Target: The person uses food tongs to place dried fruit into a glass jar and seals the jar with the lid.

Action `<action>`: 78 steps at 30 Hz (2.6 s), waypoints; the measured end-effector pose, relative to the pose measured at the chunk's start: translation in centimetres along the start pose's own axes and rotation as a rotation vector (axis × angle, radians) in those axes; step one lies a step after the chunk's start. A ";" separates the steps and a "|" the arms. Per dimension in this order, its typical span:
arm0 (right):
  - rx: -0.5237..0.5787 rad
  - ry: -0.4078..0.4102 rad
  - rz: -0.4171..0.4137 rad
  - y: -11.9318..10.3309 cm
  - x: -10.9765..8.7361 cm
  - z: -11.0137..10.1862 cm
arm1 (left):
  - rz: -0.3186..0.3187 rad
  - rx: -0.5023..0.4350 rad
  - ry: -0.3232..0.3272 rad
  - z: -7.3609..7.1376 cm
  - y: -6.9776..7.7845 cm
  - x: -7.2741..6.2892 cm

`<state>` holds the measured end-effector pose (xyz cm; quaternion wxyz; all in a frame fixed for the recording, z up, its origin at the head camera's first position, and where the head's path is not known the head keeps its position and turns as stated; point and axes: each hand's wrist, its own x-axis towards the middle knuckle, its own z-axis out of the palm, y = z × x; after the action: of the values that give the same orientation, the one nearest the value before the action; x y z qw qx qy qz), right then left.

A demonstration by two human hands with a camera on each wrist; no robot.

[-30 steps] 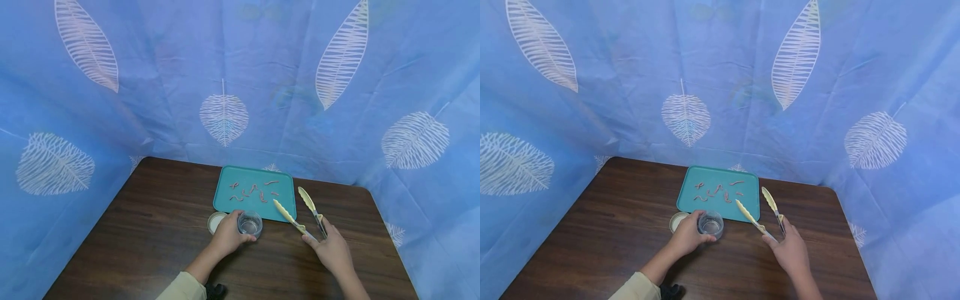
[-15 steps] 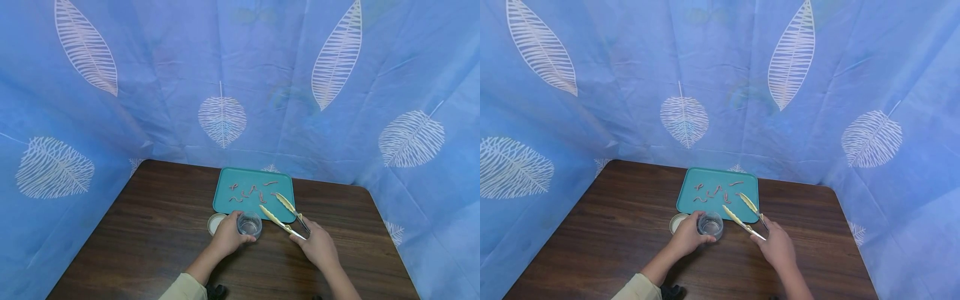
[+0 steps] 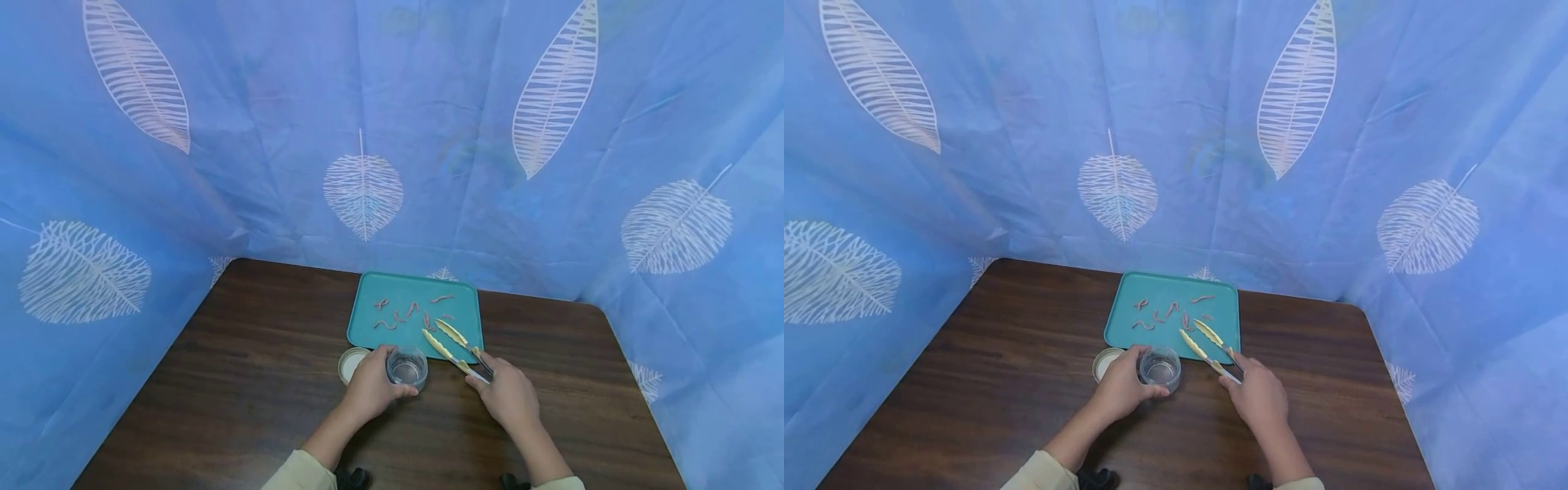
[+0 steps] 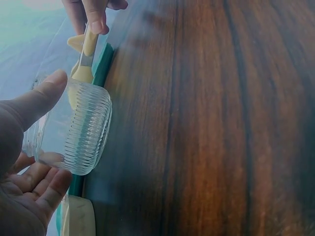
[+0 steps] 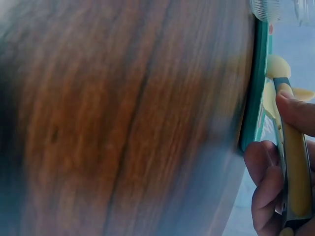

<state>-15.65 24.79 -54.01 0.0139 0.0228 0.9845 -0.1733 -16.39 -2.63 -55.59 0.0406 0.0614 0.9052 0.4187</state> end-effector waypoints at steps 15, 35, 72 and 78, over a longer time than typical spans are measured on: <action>-0.017 0.024 0.026 -0.8 0.1 0.4 | -0.003 -0.009 -0.004 -0.1 0.1 -0.1; 0.023 0.081 -0.027 -1.4 -2.0 -1.4 | -0.013 -0.027 -0.011 -0.2 0.1 -0.1; 0.088 0.033 -0.083 -3.2 -9.0 -4.1 | -0.019 -0.008 0.001 -0.1 0.1 0.0; 0.081 0.039 -0.075 -3.2 -9.0 -4.1 | -0.022 -0.014 -0.006 -0.1 0.1 0.2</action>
<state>-6.92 22.81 -48.71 -0.0126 -0.0101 0.9769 -0.2130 -16.55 -2.61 -55.41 0.0483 0.0526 0.9028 0.4242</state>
